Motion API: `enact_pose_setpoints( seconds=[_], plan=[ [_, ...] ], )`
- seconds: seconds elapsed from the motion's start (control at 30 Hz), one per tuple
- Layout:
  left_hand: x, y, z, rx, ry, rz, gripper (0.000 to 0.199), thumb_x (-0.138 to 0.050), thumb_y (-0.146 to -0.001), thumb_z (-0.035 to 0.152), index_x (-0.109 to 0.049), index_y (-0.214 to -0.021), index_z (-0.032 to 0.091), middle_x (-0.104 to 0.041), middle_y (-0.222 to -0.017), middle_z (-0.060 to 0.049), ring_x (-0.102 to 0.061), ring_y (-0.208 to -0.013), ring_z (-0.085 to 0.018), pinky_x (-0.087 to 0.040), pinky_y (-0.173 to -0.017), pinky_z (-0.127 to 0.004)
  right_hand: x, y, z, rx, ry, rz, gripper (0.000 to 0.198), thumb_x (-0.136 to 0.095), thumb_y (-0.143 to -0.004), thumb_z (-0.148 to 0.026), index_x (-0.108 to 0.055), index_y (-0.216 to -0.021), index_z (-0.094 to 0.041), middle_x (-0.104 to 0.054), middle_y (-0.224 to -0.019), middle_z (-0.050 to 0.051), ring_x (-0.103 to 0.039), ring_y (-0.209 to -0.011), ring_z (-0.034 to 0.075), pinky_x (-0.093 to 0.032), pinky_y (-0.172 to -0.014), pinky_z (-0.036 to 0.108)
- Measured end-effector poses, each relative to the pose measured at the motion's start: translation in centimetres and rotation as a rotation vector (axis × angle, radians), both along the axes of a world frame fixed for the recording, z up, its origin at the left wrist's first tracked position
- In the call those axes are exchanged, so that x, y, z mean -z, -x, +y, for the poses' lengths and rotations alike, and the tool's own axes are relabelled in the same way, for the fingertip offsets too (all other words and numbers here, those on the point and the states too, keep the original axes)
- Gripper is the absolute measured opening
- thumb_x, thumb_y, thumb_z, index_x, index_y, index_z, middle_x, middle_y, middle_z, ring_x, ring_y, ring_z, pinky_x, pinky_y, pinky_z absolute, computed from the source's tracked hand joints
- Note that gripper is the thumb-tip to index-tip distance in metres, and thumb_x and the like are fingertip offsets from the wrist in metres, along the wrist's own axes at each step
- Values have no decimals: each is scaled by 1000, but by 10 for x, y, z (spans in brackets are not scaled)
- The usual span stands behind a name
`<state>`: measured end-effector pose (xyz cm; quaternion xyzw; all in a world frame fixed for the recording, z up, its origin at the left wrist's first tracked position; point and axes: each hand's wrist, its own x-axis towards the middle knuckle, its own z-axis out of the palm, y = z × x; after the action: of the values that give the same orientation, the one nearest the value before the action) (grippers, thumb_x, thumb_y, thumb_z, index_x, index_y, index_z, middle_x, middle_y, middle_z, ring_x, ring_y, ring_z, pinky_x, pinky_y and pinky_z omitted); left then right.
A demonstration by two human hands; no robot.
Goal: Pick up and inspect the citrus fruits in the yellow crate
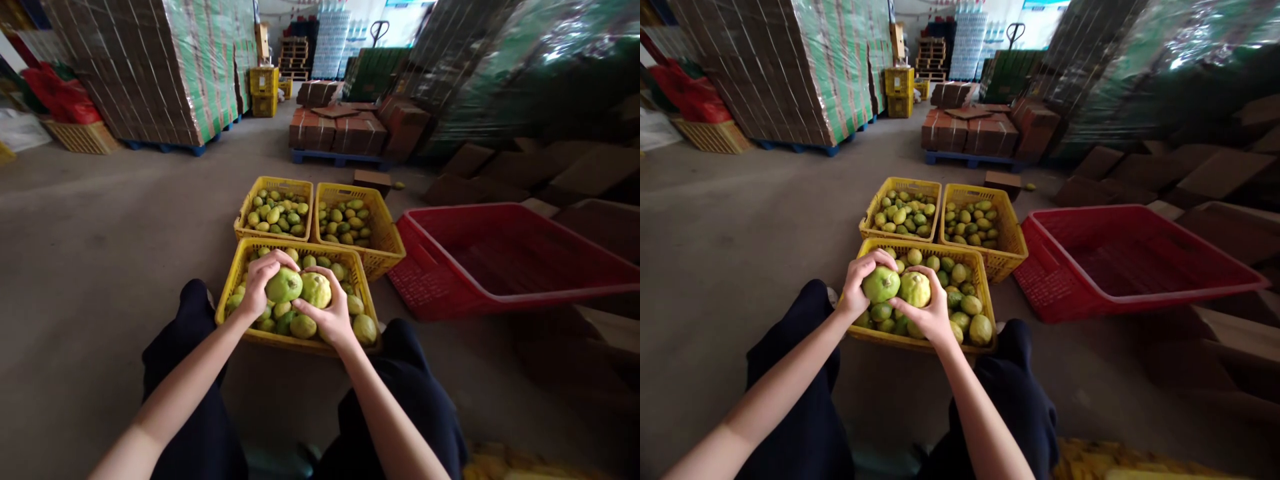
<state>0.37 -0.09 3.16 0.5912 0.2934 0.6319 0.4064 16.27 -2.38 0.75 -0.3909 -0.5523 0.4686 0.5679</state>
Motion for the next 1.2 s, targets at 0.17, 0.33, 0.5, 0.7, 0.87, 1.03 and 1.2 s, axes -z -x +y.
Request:
enact_pose_setpoints(
  seconds=[0.17, 0.33, 0.5, 0.7, 0.87, 1.03, 1.2],
  plan=[
    [3, 3, 1, -38, -88, 66, 40, -52, -96, 43, -78, -75, 21, -71, -81, -7, -63, -81, -22, -49, -82, -36, 3, 2, -1, -19, 46, 10, 57, -92, -58, -42, -63, -105, -26, -71, -97, 0, -66, -85, 21, -56, -81, 35],
    [7, 2, 3, -28, -73, 8, 39, -56, -97, 44, -81, -76, 24, -70, -79, -5, -65, -80, -21, -49, -81, -35, 2, 3, -1, -10, 33, 2, 55, -92, -59, -39, -63, -105, -26, -70, -95, 0, -65, -83, 19, -55, -79, 33],
    [6, 2, 3, -37, -19, -12, 41, -61, -93, 52, -82, -72, 24, -71, -79, -6, -65, -78, -21, -50, -80, -35, 2, 3, -1, -3, 13, -12, 54, -91, -60, -38, -63, -105, -26, -71, -96, 0, -65, -84, 20, -55, -80, 34],
    [4, 1, 2, -46, -10, -2, 43, -60, -93, 53, -82, -70, 24, -71, -78, -6, -65, -76, -21, -51, -79, -35, 2, 3, -2, 14, 1, -34, 53, -90, -61, -37, -64, -105, -25, -71, -96, 1, -65, -86, 20, -55, -80, 34],
    [3, 2, 2, -37, -22, -6, 42, -60, -94, 51, -82, -70, 25, -70, -77, -5, -65, -76, -20, -51, -79, -34, 2, 3, -1, 7, 5, -32, 53, -90, -60, -37, -64, -105, -26, -70, -93, 0, -64, -83, 20, -55, -77, 33],
    [3, 2, 3, -26, 32, -30, 45, -62, -92, 54, -80, -64, 24, -70, -76, -5, -65, -76, -20, -51, -80, -34, 1, 4, -1, -9, 48, -6, 54, -91, -58, -36, -64, -103, -26, -69, -91, -1, -63, -82, 19, -54, -77, 33],
    [-2, -10, 7, -21, 339, -247, 47, -56, -89, 54, -73, -59, 21, -72, -73, -6, -70, -83, -23, -53, -83, -33, 5, 7, 1, 28, 168, 167, 54, -88, -63, -42, -62, -108, -27, -70, -98, -1, -66, -89, 21, -55, -80, 34]
  ],
)
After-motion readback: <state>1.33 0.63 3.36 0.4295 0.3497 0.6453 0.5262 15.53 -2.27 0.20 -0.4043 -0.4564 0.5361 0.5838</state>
